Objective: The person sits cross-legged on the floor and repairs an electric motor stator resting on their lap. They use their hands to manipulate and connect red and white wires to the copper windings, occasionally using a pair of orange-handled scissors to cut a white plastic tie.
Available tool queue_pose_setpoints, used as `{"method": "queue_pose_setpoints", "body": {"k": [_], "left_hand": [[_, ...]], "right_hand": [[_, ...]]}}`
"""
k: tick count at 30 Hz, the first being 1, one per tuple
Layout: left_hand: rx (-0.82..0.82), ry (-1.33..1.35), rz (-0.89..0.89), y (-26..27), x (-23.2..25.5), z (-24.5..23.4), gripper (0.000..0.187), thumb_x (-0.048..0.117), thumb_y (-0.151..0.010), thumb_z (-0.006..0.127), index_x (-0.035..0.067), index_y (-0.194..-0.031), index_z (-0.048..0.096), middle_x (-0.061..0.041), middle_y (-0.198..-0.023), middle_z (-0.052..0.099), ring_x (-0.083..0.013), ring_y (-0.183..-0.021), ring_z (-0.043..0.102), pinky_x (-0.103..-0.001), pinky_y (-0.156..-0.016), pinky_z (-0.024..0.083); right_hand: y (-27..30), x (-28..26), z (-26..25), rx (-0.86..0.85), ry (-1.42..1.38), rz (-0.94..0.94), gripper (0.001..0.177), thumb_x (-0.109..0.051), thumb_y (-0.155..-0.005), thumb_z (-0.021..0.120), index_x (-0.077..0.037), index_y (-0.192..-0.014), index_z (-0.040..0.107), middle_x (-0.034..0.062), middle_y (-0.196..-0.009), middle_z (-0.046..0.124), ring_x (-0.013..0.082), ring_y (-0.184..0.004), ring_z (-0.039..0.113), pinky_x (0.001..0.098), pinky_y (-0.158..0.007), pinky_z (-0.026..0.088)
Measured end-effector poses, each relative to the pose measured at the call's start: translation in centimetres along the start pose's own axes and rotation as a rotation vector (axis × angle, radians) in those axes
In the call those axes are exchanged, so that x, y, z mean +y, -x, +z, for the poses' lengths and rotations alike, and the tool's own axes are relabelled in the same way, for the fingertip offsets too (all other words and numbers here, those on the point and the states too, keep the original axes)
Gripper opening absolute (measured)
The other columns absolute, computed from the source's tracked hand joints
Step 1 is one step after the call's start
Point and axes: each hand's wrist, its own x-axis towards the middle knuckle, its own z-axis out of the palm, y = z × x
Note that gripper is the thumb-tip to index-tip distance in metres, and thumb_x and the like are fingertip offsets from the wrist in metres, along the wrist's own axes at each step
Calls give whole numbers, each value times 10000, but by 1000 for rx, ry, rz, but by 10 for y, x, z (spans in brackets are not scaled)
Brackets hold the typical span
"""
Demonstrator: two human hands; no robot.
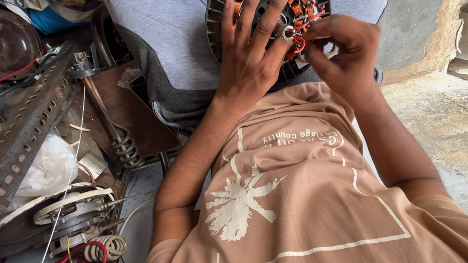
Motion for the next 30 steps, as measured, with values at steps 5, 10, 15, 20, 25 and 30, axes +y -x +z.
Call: {"method": "queue_pose_setpoints", "body": {"k": [5, 10, 15, 20, 25, 30], "left_hand": [[41, -80, 37, -1, 3, -1, 80, 182, -1082, 677, 116, -1069, 721, -23, -1713, 259, -290, -1605, 208, -653, -1318, 144], [66, -104, 43, -8, 5, -2, 64, 130, -1062, 680, 101, -1097, 726, -32, -1685, 308, -292, -1581, 270, -616, -1282, 160], [73, 35, -20, -1, 2, 1, 43, 113, -1034, 737, 108, -1075, 723, -68, -1641, 376, -280, -1541, 361, -558, -1323, 223], [169, 237, -77, 1, -7, 2, 309, 80, -977, 771, 104, -1144, 513, -120, -1551, 472, -302, -1480, 478, -505, -1295, 286], [26, 136, -5, -21, -14, 1, 628, 84, -866, 811, 55, -1361, 426, -118, -1301, 633, -318, -1337, 573, -573, -1268, 266], [-37, 126, 108, -35, -18, -12, 720, 98, -823, 854, 50, -1392, 416, -132, -1179, 674, -300, -1257, 601, -560, -1253, 282]], "right_hand": [[1, -3, -6, -1, -119, 83, 114, 126, -940, 713, 36, -1008, 724, 92, -972, 748, 137, -853, 725, 247, -776, 587], [-8, -16, -6, -53, 95, -14, 122, 108, -893, 769, 18, -966, 730, 97, -945, 747, 146, -812, 718, 240, -690, 548], [-4, -9, 5, 0, 91, 16, 138, 107, -870, 761, 29, -977, 721, 94, -918, 743, 108, -776, 699, 257, -701, 550], [5, 20, 16, 104, -369, 192, 171, 109, -962, 725, 20, -991, 581, 49, -927, 667, 62, -782, 638, 213, -667, 538], [3, 26, 14, 98, -480, 252, 213, 114, -953, 700, 2, -983, 521, 26, -902, 623, 57, -785, 629, 225, -676, 561], [1, 24, 12, 92, -445, 249, 234, 104, -946, 731, -7, -980, 527, 3, -861, 584, 40, -750, 613, 218, -642, 548]]}}
